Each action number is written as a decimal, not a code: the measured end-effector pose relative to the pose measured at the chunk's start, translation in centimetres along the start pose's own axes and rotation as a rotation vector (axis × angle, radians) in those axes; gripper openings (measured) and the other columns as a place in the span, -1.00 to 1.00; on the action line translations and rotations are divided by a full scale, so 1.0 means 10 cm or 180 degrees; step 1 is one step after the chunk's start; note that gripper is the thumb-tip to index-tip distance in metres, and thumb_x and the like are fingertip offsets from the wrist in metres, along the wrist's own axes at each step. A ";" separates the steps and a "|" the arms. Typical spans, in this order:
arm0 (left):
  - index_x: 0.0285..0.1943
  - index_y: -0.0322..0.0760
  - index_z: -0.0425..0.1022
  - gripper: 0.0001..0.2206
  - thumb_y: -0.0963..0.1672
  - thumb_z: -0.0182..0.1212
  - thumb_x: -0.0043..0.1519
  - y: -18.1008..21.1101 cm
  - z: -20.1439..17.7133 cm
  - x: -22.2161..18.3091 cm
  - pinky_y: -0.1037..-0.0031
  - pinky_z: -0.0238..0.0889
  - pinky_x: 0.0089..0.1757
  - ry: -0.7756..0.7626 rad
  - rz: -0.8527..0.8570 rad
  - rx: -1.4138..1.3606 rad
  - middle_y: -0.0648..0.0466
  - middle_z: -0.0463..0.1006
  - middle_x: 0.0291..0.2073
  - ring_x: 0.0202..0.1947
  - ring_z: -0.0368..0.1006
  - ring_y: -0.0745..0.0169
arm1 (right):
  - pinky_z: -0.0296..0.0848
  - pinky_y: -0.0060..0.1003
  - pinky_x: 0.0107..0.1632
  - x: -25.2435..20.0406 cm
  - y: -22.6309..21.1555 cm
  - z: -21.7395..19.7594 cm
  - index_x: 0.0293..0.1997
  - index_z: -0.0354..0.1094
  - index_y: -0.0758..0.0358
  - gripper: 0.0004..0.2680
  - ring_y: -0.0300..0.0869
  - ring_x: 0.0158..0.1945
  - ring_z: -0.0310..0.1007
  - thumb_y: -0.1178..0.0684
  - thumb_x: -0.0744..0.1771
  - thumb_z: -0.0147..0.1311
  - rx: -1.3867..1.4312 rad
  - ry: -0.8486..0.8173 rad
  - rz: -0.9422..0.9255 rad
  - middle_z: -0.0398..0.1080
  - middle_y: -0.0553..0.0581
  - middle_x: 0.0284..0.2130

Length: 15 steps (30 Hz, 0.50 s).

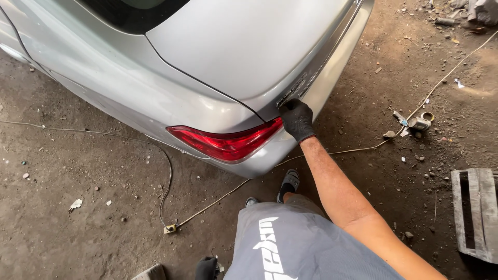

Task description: Removing car emblems from the rear trunk lid using a thin wire or string to saw through the adhesive.

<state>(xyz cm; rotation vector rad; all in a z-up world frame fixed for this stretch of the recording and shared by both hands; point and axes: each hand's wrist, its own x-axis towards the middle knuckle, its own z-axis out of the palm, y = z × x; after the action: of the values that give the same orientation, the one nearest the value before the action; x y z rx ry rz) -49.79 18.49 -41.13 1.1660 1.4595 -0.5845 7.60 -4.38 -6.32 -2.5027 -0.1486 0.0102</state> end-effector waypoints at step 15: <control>-0.59 -0.24 0.70 -0.91 -0.14 0.36 -0.08 0.02 -0.04 0.00 0.34 0.43 -0.37 0.0315 0.2894 0.2700 -0.02 0.65 -0.64 -0.55 0.62 0.14 | 0.53 0.03 -0.21 -0.04 -0.24 -0.06 -0.31 0.46 0.19 -0.83 0.17 -0.25 0.54 -0.02 0.35 -0.02 -0.0915 0.0231 -0.0651 0.52 0.24 -0.34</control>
<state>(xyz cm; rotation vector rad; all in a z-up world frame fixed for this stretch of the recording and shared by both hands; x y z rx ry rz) -49.77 18.86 -40.98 2.3441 0.5726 -0.4868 7.03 -2.88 -4.46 -2.7562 -0.4002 -0.1993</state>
